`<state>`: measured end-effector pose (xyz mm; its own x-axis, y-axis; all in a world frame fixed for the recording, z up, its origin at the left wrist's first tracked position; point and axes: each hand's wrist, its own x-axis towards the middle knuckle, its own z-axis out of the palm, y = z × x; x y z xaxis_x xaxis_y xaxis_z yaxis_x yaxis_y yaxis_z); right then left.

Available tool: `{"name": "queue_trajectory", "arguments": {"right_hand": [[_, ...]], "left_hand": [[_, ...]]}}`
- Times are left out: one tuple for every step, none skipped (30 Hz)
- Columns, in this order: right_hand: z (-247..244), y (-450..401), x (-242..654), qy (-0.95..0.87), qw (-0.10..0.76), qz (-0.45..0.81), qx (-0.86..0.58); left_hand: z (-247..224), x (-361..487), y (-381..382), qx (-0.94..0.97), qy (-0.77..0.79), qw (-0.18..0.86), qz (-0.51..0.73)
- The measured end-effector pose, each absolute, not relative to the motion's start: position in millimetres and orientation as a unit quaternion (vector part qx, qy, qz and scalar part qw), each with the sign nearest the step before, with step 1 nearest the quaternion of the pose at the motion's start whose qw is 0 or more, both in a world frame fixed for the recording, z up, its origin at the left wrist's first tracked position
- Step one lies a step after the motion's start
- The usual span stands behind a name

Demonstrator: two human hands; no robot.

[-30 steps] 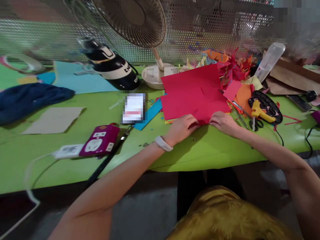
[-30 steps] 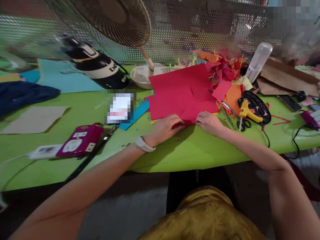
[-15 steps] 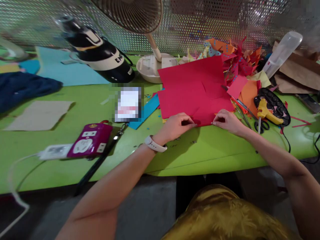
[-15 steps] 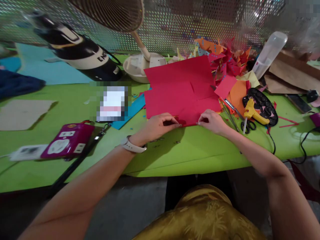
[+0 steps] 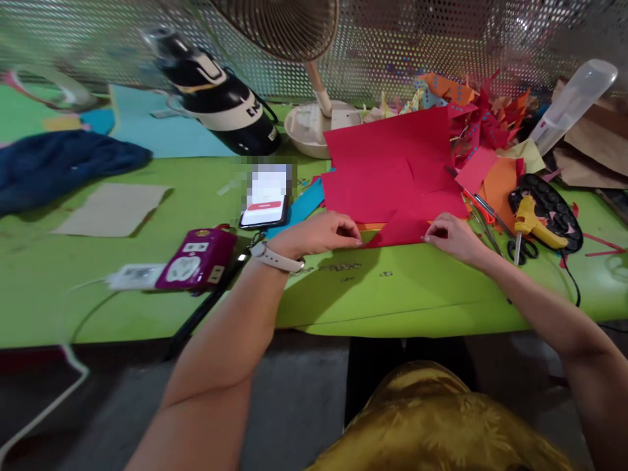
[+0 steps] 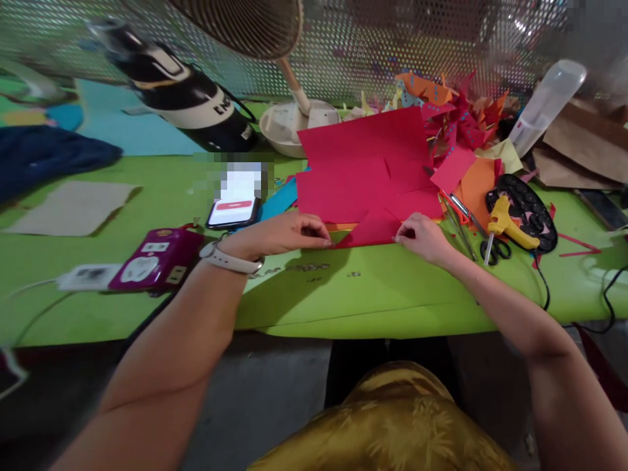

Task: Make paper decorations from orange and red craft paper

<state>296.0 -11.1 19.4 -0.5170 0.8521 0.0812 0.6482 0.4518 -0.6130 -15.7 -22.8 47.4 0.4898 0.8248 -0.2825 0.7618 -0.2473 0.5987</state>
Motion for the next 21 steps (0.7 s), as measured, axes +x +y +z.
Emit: {"name": "queue_trajectory", "arguments": {"right_hand": [[18.6,-10.5,296.0,-0.83,0.194,0.263,-0.452],[18.0,-10.0,296.1,-0.83,0.196,0.262,-0.451],[17.4,-9.5,296.1,-0.83,0.199,0.261,-0.451],[16.8,-9.1,296.1,-0.831,0.201,0.26,-0.449],[16.4,-8.8,296.1,-0.831,0.203,0.26,-0.448],[16.2,-8.6,296.0,-0.83,0.203,0.261,-0.448],[15.9,-8.5,296.0,-0.83,0.202,0.262,-0.449],[15.8,-8.4,295.8,-0.829,0.202,0.261,-0.452],[15.6,-8.3,295.7,-0.828,0.201,0.258,-0.455],[15.4,-8.2,295.6,-0.828,0.2,0.254,-0.458],[15.0,-8.1,295.5,-0.828,0.199,0.249,-0.461],[14.6,-8.0,295.4,-0.829,0.199,0.245,-0.462],[14.1,-7.9,295.3,-0.83,0.2,0.241,-0.461],[13.5,-7.8,295.2,-0.831,0.2,0.239,-0.46],[13.0,-7.8,295.2,-0.832,0.202,0.237,-0.459],[12.5,-7.8,295.1,-0.833,0.203,0.235,-0.458],[12.3,-7.9,295.1,-0.834,0.205,0.234,-0.457],[12.2,-8.0,295.1,-0.834,0.205,0.233,-0.456],[12.3,-8.2,295.2,-0.834,0.205,0.233,-0.456],[12.7,-8.3,295.2,-0.834,0.204,0.234,-0.456],[13.1,-8.5,295.3,-0.833,0.203,0.236,-0.457]], "left_hand": [[48.9,-18.1,-22.2,0.788,0.503,0.354,0.035],[50.8,-19.9,-22.2,0.786,0.507,0.352,0.025],[53.1,-20.5,-22.9,0.785,0.517,0.341,0.023],[55.6,-19.3,-24.5,0.783,0.535,0.317,0.033],[57.8,-15.6,-27.3,0.779,0.558,0.278,0.061],[59.2,-9.0,-31.4,0.777,0.578,0.23,0.098],[59.3,0.4,-36.9,0.768,0.597,0.17,0.158],[57.7,12.3,-43.6,0.764,0.599,0.115,0.21],[54.1,25.9,-51.4,0.775,0.579,0.075,0.242],[48.8,40.1,-59.7,0.803,0.541,0.056,0.244],[42.0,53.6,-68.1,0.834,0.502,0.051,0.224],[34.3,65.6,-76.0,0.863,0.465,0.052,0.19],[26.5,75.2,-83.0,0.88,0.444,0.055,0.161],[19.1,82.1,-88.6,0.889,0.433,0.057,0.139],[12.8,86.2,-92.7,0.892,0.43,0.061,0.122],[7.9,88.1,-95.3,0.893,0.432,0.062,0.114],[4.4,88.3,-96.5,0.893,0.432,0.063,0.112],[2.3,87.5,-96.9,0.892,0.434,0.063,0.112],[1.4,86.2,-96.5,0.891,0.435,0.063,0.115],[1.2,85.0,-95.9,0.891,0.435,0.063,0.117],[1.7,84.2,-95.2,0.89,0.435,0.064,0.118]]}}
